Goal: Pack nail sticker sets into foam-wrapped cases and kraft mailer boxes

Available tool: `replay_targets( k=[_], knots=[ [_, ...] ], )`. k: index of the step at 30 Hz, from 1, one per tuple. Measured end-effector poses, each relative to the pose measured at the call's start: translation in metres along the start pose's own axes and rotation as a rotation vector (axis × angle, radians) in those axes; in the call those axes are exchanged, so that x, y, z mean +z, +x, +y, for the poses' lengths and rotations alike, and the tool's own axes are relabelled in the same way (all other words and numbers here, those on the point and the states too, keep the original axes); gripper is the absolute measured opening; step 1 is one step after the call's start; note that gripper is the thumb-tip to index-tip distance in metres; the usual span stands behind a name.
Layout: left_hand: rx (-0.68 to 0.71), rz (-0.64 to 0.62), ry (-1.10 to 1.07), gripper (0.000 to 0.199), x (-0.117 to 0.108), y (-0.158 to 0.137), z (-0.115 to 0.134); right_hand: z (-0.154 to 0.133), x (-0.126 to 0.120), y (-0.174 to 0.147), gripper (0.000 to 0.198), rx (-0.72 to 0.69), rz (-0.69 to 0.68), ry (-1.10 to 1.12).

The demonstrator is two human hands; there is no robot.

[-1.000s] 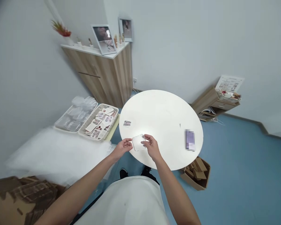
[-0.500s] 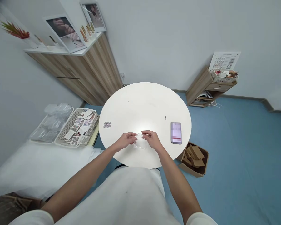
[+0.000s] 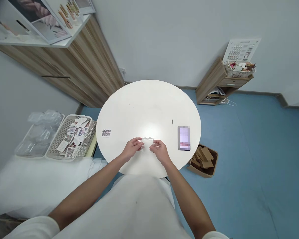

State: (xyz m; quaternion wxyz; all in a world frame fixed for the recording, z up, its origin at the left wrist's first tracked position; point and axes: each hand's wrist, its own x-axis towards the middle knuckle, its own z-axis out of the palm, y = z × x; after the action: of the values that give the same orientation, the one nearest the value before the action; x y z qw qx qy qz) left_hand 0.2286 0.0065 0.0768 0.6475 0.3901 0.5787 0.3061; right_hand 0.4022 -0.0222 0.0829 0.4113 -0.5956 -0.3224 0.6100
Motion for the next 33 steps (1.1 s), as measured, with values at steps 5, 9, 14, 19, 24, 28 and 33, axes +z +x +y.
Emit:
replay_targets(
  k=[5, 9, 14, 19, 24, 28, 33],
  knots=[
    [0.112, 0.093, 0.124, 0.035, 0.014, -0.014, -0.006, 0.004, 0.025, -0.013, 0.026, -0.167, 0.274, -0.282],
    [0.073, -0.097, -0.075, 0.039, 0.014, -0.021, -0.003, -0.001, 0.044, -0.029, 0.027, -0.384, 0.108, -0.442],
    [-0.061, -0.105, -0.224, 0.043, -0.007, -0.013, 0.001, 0.001, 0.049, -0.029, 0.035, -0.397, 0.248, -0.422],
    [-0.108, -0.256, -0.249, 0.044, -0.024, -0.010, 0.001, 0.005, 0.043, -0.019, 0.043, -0.073, 0.147, -0.042],
    [0.158, -0.254, 0.037, 0.078, -0.038, -0.014, 0.004, 0.002, 0.040, -0.024, 0.041, -0.011, 0.175, 0.086],
    [0.388, -0.244, 0.329, 0.090, -0.048, -0.017, 0.010, 0.001, 0.040, -0.030, 0.039, -0.009, 0.146, 0.101],
    [0.472, -0.260, 0.378, 0.072, -0.051, -0.019, 0.019, -0.002, 0.035, -0.033, 0.054, -0.122, 0.033, 0.013]
  ],
)
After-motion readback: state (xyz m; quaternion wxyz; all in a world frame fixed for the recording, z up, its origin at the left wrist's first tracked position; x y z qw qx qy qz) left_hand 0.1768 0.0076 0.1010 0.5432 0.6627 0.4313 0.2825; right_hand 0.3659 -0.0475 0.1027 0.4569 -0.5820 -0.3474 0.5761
